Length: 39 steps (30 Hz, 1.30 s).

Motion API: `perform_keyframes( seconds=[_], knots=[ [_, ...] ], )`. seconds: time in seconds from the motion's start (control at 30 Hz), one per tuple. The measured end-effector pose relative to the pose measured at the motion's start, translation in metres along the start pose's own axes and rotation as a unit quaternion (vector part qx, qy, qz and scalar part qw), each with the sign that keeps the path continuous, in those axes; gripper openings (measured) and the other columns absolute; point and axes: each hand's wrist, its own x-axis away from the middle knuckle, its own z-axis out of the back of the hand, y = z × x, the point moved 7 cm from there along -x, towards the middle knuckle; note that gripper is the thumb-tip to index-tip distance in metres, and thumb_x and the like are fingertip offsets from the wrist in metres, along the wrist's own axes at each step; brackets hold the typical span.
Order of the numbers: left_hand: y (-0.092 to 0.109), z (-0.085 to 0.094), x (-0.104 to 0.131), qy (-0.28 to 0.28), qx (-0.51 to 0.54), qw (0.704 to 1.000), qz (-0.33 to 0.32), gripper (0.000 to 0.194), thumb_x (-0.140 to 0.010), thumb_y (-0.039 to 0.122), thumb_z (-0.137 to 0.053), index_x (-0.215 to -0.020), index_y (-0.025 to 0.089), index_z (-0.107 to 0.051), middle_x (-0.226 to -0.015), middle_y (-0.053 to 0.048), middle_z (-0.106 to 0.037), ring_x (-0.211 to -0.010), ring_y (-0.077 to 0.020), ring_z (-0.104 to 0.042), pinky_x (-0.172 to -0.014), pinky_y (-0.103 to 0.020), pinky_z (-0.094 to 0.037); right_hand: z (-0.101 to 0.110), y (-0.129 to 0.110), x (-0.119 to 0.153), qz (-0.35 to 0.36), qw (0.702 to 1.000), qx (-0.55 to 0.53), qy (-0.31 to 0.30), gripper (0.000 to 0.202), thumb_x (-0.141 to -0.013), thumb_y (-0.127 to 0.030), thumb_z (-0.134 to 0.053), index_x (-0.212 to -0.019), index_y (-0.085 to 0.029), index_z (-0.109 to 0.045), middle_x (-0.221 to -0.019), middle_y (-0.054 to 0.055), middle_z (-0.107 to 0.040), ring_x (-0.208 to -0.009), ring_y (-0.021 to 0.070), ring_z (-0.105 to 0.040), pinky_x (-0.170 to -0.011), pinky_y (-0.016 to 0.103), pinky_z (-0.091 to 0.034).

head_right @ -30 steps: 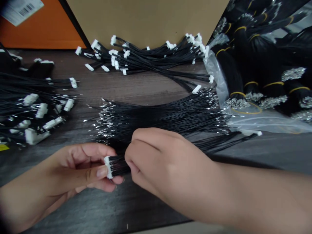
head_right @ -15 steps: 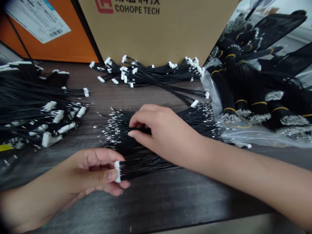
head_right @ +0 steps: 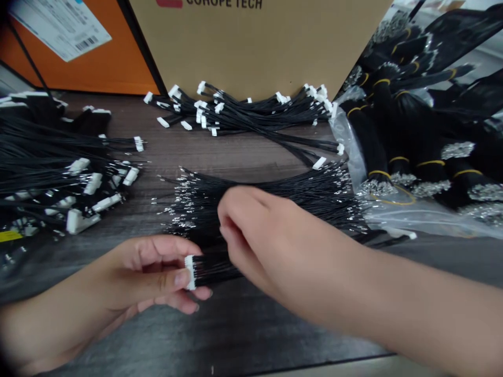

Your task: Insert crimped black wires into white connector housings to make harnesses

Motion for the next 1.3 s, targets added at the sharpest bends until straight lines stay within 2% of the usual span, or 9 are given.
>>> perform_keyframes(
  seconds=[0.07,0.13,0.3,0.43,0.63,0.97,1.03,1.2,1.3],
  knots=[
    [0.001,-0.001,0.000,-0.002,-0.005,1.000,0.001,0.026,-0.070,0.028,-0.109,-0.086,0.021,-0.091,-0.079,0.000,-0.086,-0.082,-0.0197,-0.088,-0.072,-0.020,-0.071,-0.006,-0.005,0.014,-0.018,0.999,-0.017,-0.042,0.016,-0.103,-0.012,-0.054,-0.091,-0.022,-0.055,-0.078,-0.006,-0.056,-0.059,0.0065,-0.051,-0.054,0.020,-0.042],
    [0.001,-0.001,0.000,-0.001,-0.014,1.000,0.003,0.026,-0.069,0.027,-0.109,-0.087,0.020,-0.091,-0.080,-0.001,-0.088,-0.081,-0.0192,-0.088,-0.072,-0.020,-0.072,-0.012,-0.009,0.022,-0.018,0.998,-0.023,-0.054,0.018,-0.101,-0.010,-0.054,-0.090,-0.023,-0.053,-0.077,-0.006,-0.054,-0.058,0.0070,-0.050,-0.053,0.022,-0.040],
    [-0.001,0.005,-0.001,-0.006,-0.020,1.000,0.020,0.019,-0.081,0.022,-0.103,-0.095,0.024,-0.092,-0.086,-0.001,-0.091,-0.088,-0.0204,-0.090,-0.077,-0.021,-0.072,-0.020,-0.013,0.018,0.016,0.997,-0.034,-0.062,0.020,-0.095,-0.005,-0.053,-0.084,-0.022,-0.055,-0.074,-0.004,-0.058,-0.060,0.0093,-0.051,-0.054,0.026,-0.037],
    [-0.003,0.007,-0.001,-0.020,-0.026,0.999,0.023,0.017,-0.082,0.021,-0.102,-0.096,0.025,-0.092,-0.086,0.001,-0.092,-0.088,-0.0201,-0.090,-0.077,-0.021,-0.072,-0.022,-0.009,0.018,0.005,0.997,-0.029,-0.071,0.022,-0.100,-0.007,-0.053,-0.083,-0.021,-0.060,-0.077,-0.002,-0.062,-0.064,0.0100,-0.054,-0.058,0.026,-0.039],
    [-0.002,0.006,-0.001,0.021,-0.040,0.999,0.023,0.028,-0.068,0.028,-0.110,-0.090,0.023,-0.092,-0.081,-0.002,-0.091,-0.080,-0.0215,-0.090,-0.071,-0.020,-0.072,-0.022,-0.009,0.016,0.004,0.998,-0.038,-0.056,0.026,-0.100,-0.007,-0.052,-0.081,-0.021,-0.063,-0.074,-0.002,-0.063,-0.061,0.0113,-0.052,-0.058,0.029,-0.039],
    [0.002,0.002,-0.001,0.038,-0.064,0.997,0.010,0.028,-0.066,0.032,-0.111,-0.085,0.024,-0.092,-0.079,0.000,-0.089,-0.081,-0.0226,-0.089,-0.067,-0.019,-0.071,-0.020,-0.012,0.009,-0.026,0.998,-0.041,-0.045,0.029,-0.097,-0.004,-0.056,-0.080,-0.027,-0.065,-0.070,0.000,-0.063,-0.059,0.0173,-0.056,-0.054,0.034,-0.040],
    [0.000,0.004,0.000,0.033,-0.063,0.997,0.019,0.027,-0.067,0.031,-0.110,-0.086,0.023,-0.092,-0.080,-0.002,-0.089,-0.082,-0.0233,-0.089,-0.068,-0.019,-0.071,-0.020,-0.011,0.007,-0.035,0.997,-0.042,-0.046,0.029,-0.096,-0.004,-0.057,-0.078,-0.027,-0.064,-0.069,0.000,-0.063,-0.058,0.0171,-0.055,-0.053,0.033,-0.040],
    [-0.004,0.009,0.001,0.013,-0.073,0.997,0.036,0.013,-0.084,0.023,-0.100,-0.095,0.023,-0.092,-0.089,-0.005,-0.092,-0.089,-0.0222,-0.089,-0.076,-0.020,-0.070,-0.023,-0.010,0.008,-0.053,0.998,-0.036,-0.021,0.027,-0.098,-0.008,-0.056,-0.078,-0.026,-0.062,-0.069,0.001,-0.064,-0.058,0.0173,-0.057,-0.053,0.034,-0.043],
    [-0.003,0.007,0.001,0.008,-0.054,0.998,0.028,0.014,-0.083,0.021,-0.100,-0.095,0.023,-0.092,-0.088,-0.003,-0.091,-0.089,-0.0218,-0.089,-0.077,-0.021,-0.070,-0.028,-0.012,0.013,-0.056,0.997,-0.043,-0.011,0.022,-0.097,-0.008,-0.057,-0.082,-0.024,-0.063,-0.071,0.000,-0.066,-0.059,0.0159,-0.058,-0.053,0.033,-0.044]
  ],
)
